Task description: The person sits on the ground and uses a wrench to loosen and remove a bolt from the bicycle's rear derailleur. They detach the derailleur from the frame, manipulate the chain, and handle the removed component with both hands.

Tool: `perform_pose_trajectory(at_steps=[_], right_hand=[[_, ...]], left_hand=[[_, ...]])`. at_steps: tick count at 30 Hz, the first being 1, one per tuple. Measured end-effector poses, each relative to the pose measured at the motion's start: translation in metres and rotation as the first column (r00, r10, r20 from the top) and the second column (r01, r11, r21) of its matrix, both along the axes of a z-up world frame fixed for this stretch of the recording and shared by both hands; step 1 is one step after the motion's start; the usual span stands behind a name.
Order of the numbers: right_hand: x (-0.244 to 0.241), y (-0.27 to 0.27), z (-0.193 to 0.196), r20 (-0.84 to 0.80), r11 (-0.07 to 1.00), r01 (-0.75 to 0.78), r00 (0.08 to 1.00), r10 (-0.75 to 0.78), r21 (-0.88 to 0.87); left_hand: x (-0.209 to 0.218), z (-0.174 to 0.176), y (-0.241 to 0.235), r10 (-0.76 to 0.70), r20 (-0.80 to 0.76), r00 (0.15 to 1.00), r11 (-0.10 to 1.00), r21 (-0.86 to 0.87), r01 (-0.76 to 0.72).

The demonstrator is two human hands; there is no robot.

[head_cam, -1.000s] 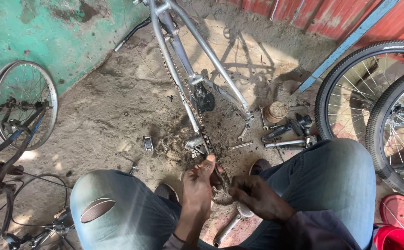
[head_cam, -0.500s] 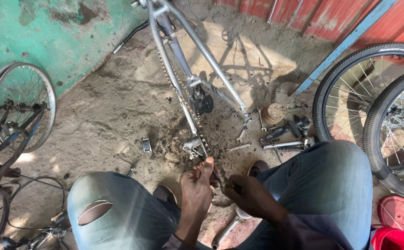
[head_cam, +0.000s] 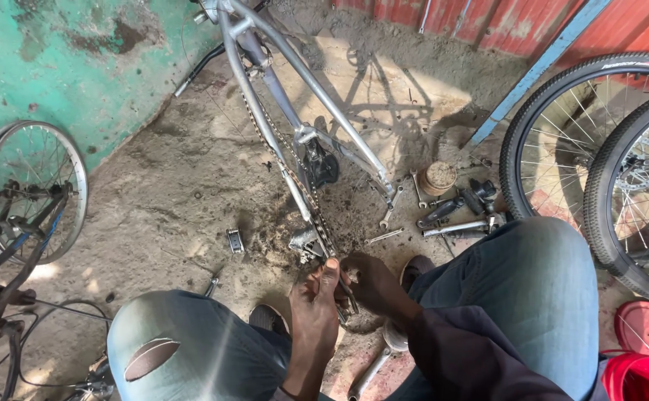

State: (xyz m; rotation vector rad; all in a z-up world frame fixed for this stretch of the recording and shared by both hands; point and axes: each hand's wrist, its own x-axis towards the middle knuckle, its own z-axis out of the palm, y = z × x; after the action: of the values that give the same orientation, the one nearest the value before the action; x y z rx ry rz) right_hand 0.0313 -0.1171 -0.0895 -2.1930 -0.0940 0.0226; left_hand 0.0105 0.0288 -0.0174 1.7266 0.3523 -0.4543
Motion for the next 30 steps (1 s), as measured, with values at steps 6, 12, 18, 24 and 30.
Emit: perform_pose_trajectory(at_steps=[6,12,18,24,30], right_hand=[[0.011,-0.002,-0.003,0.039,0.994,0.034,0.999,-0.030,-0.107],[0.020,0.006,-0.008,-0.028,1.000,0.004,1.000,-0.003,0.017],[0.038,0.003,-0.017,-0.090,0.994,0.070,0.993,-0.077,-0.085],[0.078,-0.002,-0.079,-0.237,0.999,-0.038,0.970,0.043,0.027],[0.069,0.004,-0.059,-0.079,0.992,0.030,0.997,-0.020,0.123]], left_hand=[[-0.001,0.011,-0.003,-0.020,0.205,0.979,0.996,-0.076,0.037],[-0.005,0.008,-0.003,-0.037,0.042,0.998,0.998,0.055,0.035],[-0.003,0.018,-0.005,0.040,0.023,0.999,0.999,-0.020,-0.039],[-0.002,0.017,-0.004,0.072,-0.095,0.993,0.997,0.042,-0.069],[-0.003,0.017,-0.006,0.036,-0.026,0.999,0.996,0.078,-0.034]])
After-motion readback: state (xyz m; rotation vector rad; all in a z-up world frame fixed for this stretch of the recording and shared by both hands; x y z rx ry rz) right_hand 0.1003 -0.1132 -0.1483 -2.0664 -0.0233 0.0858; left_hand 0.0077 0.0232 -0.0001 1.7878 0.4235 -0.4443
